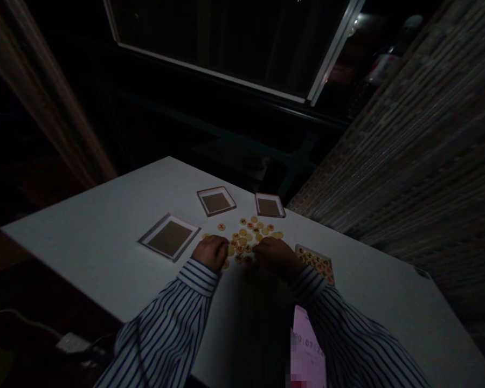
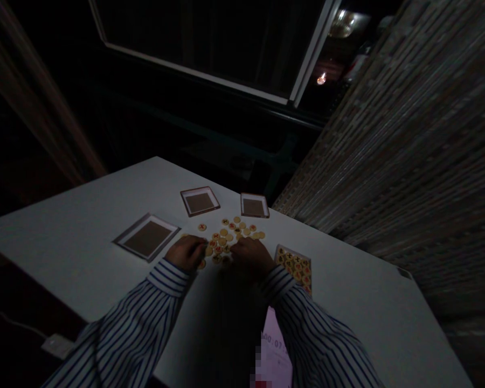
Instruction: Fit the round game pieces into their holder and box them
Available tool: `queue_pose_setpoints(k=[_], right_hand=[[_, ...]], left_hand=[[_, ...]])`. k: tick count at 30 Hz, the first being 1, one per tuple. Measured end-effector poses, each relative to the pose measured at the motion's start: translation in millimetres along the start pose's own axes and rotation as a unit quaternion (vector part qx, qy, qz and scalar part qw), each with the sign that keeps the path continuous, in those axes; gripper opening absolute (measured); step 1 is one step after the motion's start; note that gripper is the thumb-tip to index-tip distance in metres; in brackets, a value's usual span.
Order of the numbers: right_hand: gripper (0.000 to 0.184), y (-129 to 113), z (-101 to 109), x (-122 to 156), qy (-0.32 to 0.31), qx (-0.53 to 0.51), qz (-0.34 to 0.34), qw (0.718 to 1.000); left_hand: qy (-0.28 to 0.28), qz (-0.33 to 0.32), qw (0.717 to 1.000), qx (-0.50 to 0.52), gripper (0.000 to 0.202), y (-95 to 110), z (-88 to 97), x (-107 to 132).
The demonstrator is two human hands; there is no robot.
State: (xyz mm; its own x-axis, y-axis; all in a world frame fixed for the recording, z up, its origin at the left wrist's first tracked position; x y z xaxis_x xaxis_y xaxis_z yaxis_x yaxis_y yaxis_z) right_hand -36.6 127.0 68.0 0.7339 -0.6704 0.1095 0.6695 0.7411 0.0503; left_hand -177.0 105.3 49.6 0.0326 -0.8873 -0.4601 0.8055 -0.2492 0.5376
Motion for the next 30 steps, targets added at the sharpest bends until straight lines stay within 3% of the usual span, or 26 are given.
queue_pose_setpoints(k=[14,30], right_hand=[[0.025,-19,-2,-34,-0.035,0.004,0.026,0.999],[0.029,-22,-5,-43,-0.049,0.033,0.044,0.997]], left_hand=[[-0.020,0.010,1.000,0.005,0.023,0,-2.8,1],[-0.031,0.021,0.999,0.017,0.023,-3,-5.2,1]])
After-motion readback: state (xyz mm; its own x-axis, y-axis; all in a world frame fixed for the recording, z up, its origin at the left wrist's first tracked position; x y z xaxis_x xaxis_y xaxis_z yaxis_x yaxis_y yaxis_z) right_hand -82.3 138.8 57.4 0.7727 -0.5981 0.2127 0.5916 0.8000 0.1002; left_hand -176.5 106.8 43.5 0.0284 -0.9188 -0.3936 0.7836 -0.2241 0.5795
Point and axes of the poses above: each hand's wrist, its own x-axis away from the middle knuckle, its own z-axis out of the back of the hand, y = z × x, the point moved 10 cm from there along -x, towards the middle knuckle
